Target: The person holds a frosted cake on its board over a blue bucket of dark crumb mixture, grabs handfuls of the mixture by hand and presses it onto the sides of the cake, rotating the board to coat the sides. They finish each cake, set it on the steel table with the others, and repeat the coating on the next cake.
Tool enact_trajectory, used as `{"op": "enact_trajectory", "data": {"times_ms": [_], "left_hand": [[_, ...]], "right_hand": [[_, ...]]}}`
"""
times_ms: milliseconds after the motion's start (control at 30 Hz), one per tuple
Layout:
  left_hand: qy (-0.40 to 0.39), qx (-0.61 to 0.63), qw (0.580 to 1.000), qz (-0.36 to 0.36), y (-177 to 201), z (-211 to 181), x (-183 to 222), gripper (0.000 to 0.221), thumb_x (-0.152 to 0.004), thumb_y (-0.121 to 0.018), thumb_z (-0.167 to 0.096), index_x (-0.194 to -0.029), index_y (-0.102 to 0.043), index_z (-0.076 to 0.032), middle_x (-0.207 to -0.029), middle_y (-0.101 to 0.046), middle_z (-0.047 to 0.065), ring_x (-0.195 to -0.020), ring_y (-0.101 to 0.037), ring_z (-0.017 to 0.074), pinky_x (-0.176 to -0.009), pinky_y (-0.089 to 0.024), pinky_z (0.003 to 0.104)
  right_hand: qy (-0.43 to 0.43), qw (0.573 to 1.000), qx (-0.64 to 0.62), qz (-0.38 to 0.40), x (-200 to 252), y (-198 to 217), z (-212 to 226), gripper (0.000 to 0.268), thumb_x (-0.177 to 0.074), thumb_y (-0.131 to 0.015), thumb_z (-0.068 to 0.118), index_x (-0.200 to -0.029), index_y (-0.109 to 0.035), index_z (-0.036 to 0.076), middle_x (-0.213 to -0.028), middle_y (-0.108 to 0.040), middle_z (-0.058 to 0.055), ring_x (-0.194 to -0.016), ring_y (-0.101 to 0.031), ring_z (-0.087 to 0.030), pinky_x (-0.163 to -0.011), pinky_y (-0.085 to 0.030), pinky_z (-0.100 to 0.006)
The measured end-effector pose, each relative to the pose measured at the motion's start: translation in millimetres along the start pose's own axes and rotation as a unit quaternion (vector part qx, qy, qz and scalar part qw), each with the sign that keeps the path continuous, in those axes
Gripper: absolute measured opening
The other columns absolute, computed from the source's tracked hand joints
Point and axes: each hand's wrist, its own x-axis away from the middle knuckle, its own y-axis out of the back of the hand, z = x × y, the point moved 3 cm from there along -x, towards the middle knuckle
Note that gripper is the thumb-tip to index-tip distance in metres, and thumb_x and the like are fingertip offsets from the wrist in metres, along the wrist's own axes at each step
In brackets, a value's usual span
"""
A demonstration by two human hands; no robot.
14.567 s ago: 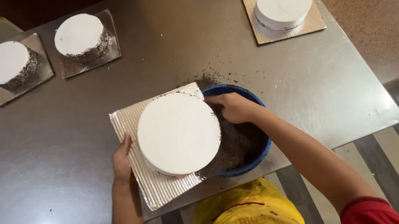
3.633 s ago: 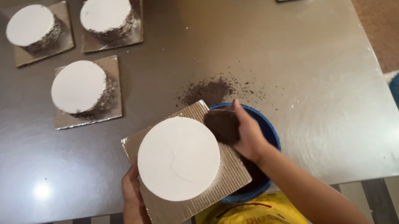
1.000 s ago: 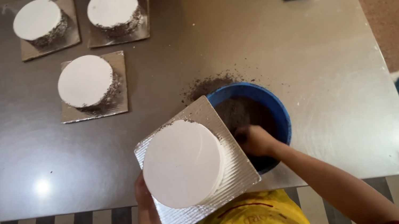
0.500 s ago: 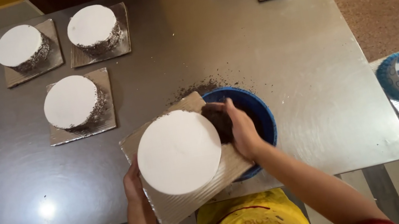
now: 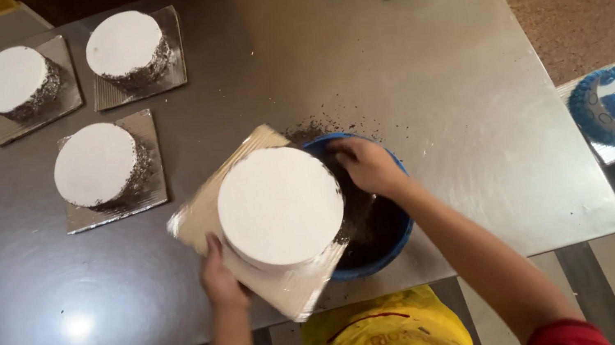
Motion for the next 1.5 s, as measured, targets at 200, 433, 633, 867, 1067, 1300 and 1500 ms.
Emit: {"op": "enact_trajectory", "data": {"times_ms": [200,433,633,867,1067,1300,1500], "left_hand": [[0.064,-0.070,0.987,0.126,-0.1,-42.7,-61.2,0.061,-0.106,-0.049,-0.040,-0.141,-0.051,0.011,-0.128,-0.065,0.022,-0.115,-0.063,0.0325,-0.104,-0.049,0.043],[-0.060,-0.100,0.993,0.026,-18.1,-48.7,-19.1,0.064,-0.101,-0.053,-0.044,-0.140,-0.049,0.007,-0.140,-0.060,0.020,-0.131,-0.057,0.0291,-0.111,-0.045,0.042],[-0.147,-0.037,0.988,-0.040,-3.8,0.2,19.1,0.076,-0.097,-0.058,-0.052,-0.136,-0.047,0.013,-0.139,-0.060,0.023,-0.135,-0.056,0.0323,-0.115,-0.045,0.046],[-0.046,0.091,0.991,-0.093,43.6,123.0,35.5,0.084,-0.115,-0.054,-0.044,-0.130,-0.029,0.034,-0.104,-0.013,0.055,-0.084,0.008,0.0522,-0.065,0.004,0.066],[-0.008,0.320,0.861,0.395,14.7,35.2,86.2,0.075,-0.102,-0.041,-0.064,-0.140,-0.052,-0.001,-0.132,-0.066,0.018,-0.117,-0.067,0.0300,-0.098,-0.057,0.048],[0.079,0.260,0.929,0.251,54.9,30.6,51.2,0.053,-0.116,-0.037,-0.040,-0.139,-0.057,0.004,-0.117,-0.072,0.018,-0.105,-0.073,0.0307,-0.093,-0.060,0.045],[0.003,0.214,0.967,0.139,90.4,16.8,46.6,0.050,-0.112,-0.040,-0.039,-0.134,-0.060,0.001,-0.118,-0.071,0.018,-0.101,-0.072,0.0279,-0.087,-0.060,0.041]], "right_hand": [[0.105,0.966,0.198,0.127,-19.4,-4.3,-20.6,0.063,-0.074,-0.049,-0.007,-0.133,-0.067,0.010,-0.131,-0.064,-0.022,-0.121,-0.059,-0.041,-0.105,-0.046,-0.043],[0.005,0.945,0.259,0.199,18.4,-11.9,-11.2,0.054,-0.079,-0.056,-0.004,-0.124,-0.077,0.017,-0.122,-0.064,-0.021,-0.116,-0.062,-0.038,-0.105,-0.049,-0.041],[0.015,0.978,0.192,0.080,24.4,-28.1,-46.4,0.034,-0.092,-0.062,0.009,-0.123,-0.073,0.014,-0.126,-0.068,-0.016,-0.111,-0.068,-0.031,-0.097,-0.056,-0.039],[-0.258,0.831,-0.493,0.004,2.3,-46.4,-32.5,0.047,-0.107,-0.044,0.030,-0.144,-0.056,0.003,-0.129,-0.069,-0.015,-0.114,-0.066,-0.025,-0.099,-0.054,-0.038],[0.190,0.955,0.173,0.146,-26.7,-16.3,-30.8,0.046,-0.093,-0.066,0.027,-0.129,-0.069,0.000,-0.139,-0.067,-0.018,-0.140,-0.051,-0.033,-0.111,-0.046,-0.041],[-0.153,0.956,0.243,0.061,1.8,-39.6,21.8,0.054,-0.100,-0.060,0.039,-0.141,-0.058,0.005,-0.146,-0.058,-0.018,-0.133,-0.056,-0.034,-0.112,-0.047,-0.041],[0.184,0.798,0.531,0.216,7.2,-89.1,-179.5,0.046,-0.100,-0.060,0.027,-0.143,-0.056,0.012,-0.161,-0.041,-0.012,-0.149,-0.038,-0.033,-0.117,-0.038,-0.049]]}}
